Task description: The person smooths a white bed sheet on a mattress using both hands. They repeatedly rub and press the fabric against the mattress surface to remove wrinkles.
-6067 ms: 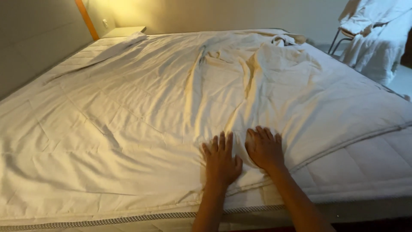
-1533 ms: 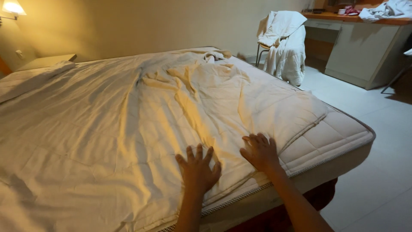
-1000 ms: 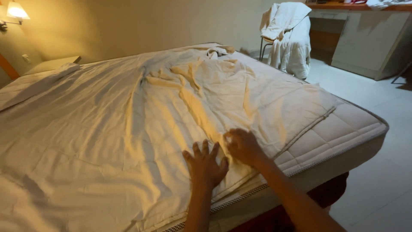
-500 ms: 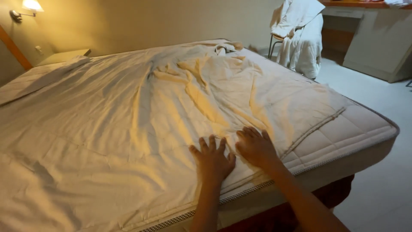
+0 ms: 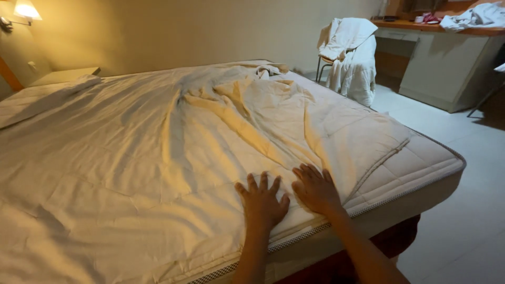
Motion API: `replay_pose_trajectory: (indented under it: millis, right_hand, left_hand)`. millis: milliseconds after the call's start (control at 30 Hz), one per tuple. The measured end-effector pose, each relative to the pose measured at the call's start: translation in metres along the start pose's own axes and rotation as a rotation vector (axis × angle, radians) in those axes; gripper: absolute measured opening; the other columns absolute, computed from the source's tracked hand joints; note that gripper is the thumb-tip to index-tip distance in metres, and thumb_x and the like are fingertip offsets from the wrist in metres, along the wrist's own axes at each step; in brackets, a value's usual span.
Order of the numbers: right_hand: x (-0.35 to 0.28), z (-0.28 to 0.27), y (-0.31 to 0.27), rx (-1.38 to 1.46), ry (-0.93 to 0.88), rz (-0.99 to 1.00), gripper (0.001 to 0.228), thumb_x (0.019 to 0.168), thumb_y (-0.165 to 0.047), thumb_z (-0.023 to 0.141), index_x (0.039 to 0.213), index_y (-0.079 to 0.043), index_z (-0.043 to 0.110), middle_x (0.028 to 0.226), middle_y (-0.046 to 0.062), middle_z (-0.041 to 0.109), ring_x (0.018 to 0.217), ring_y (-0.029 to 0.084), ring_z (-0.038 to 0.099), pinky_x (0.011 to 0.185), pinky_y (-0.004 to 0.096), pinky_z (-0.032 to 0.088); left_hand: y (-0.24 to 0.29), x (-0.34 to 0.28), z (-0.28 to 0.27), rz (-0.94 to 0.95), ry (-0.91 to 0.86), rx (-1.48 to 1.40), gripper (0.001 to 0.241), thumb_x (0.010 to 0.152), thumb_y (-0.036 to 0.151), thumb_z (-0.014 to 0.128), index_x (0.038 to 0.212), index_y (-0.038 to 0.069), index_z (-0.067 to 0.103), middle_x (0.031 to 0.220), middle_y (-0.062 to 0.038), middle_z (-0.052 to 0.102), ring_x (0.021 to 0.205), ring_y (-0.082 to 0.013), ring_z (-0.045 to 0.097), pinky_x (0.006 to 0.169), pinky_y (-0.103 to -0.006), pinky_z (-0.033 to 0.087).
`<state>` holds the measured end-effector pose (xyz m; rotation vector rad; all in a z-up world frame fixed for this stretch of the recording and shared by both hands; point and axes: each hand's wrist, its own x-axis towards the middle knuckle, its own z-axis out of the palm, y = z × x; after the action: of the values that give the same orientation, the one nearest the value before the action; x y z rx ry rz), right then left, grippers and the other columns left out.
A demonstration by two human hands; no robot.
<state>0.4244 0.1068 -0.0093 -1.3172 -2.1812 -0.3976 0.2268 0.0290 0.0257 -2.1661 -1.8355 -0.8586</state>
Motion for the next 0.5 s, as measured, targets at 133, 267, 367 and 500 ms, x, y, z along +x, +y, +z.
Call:
replay_pose_trajectory:
  millis: [133, 267, 367, 500]
  right_hand:
    - [0.002, 0.0, -0.001, -0.003, -0.007, 0.003, 0.053, 0.095, -0.044, 0.057, 0.141, -0.018, 0.056, 0.148, 0.007, 0.055, 0.141, 0.024, 0.046, 0.111, 0.056, 0.034]
    - [0.005, 0.007, 0.005, 0.015, 0.068, -0.028, 0.053, 0.093, -0.044, 0.059, 0.139, -0.018, 0.059, 0.146, 0.008, 0.057, 0.139, 0.025, 0.048, 0.109, 0.055, 0.035]
    - [0.008, 0.004, 0.002, 0.047, 0.052, -0.009, 0.052, 0.092, -0.044, 0.06, 0.137, -0.018, 0.061, 0.146, 0.007, 0.058, 0.139, 0.024, 0.048, 0.11, 0.052, 0.036]
    - [0.008, -0.001, -0.001, 0.069, 0.009, 0.062, 0.049, 0.092, -0.042, 0.063, 0.135, -0.018, 0.063, 0.146, 0.007, 0.058, 0.14, 0.024, 0.048, 0.112, 0.052, 0.033]
  left_hand:
    - [0.0, -0.001, 0.002, -0.031, 0.002, -0.037, 0.06, 0.087, 0.052, 0.058, 0.139, 0.022, 0.061, 0.153, -0.017, 0.046, 0.144, -0.0525, 0.028, 0.11, -0.0808, 0.008]
    - [0.0, 0.002, 0.001, -0.042, -0.002, -0.055, 0.062, 0.085, 0.051, 0.06, 0.139, 0.02, 0.061, 0.153, -0.018, 0.045, 0.144, -0.0529, 0.027, 0.111, -0.08, 0.006]
    - [-0.001, 0.001, 0.0, -0.05, -0.029, -0.065, 0.063, 0.085, 0.05, 0.06, 0.139, 0.019, 0.061, 0.153, -0.019, 0.044, 0.144, -0.0526, 0.026, 0.11, -0.08, 0.005]
    - [0.0, 0.001, 0.005, -0.039, 0.01, -0.065, 0.062, 0.086, 0.051, 0.058, 0.139, 0.019, 0.061, 0.153, -0.02, 0.044, 0.144, -0.0529, 0.026, 0.111, -0.0794, 0.005]
